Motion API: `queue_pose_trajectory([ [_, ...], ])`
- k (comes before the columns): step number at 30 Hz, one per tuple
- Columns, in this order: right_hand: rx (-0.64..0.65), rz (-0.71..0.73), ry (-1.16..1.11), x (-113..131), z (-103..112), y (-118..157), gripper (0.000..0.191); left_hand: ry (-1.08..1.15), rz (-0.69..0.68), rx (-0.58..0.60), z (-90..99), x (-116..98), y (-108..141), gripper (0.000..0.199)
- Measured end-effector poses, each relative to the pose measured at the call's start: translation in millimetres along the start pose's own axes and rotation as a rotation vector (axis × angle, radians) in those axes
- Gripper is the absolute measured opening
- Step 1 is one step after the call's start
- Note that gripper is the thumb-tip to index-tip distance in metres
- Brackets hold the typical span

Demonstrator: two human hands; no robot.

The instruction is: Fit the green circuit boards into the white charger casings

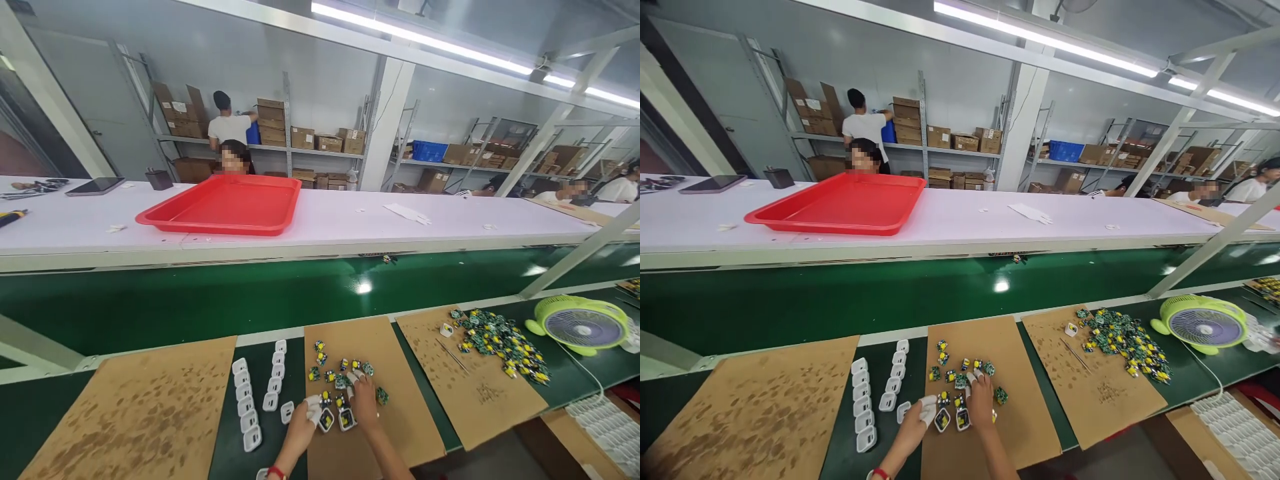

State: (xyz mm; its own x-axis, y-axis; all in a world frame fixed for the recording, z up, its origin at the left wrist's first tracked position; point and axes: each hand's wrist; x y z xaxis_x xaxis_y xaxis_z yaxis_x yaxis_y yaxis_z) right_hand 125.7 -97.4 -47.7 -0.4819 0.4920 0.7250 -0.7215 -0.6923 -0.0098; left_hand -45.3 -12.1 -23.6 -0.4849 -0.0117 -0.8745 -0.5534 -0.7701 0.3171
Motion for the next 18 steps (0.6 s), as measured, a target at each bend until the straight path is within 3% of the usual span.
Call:
queue_pose_trajectory([
  [5,0.107,0.058,0.139,28,3,-13,0.023,0.109,-0.012,0.015,7.0,18,36,0.042],
  [10,0.171,0.077,0.035,33,20,-11,0.022,0.197,0.026,0.000,14.1,25,48,0.065],
  [14,0.338,0.129,-0.253,40,30,18,0.035,0.285,0.009,0.043,10.7,15,50,0.085],
  [18,0.430,0.137,-0.536,42,26,66,0.041,0.404,-0.064,0.165,5.6,3,52,0.082],
])
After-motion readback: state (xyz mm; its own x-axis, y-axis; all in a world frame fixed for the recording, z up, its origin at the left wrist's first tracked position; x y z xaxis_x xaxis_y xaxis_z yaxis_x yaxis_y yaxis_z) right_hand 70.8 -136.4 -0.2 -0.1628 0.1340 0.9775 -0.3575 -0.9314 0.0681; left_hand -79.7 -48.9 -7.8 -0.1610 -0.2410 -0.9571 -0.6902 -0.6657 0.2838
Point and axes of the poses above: each hand's wrist, its own y-axis away from the middle knuckle, its own z-axis out of the back of the hand, x = y × z, and after that the axes turned 4 degrees about -y, right-handed
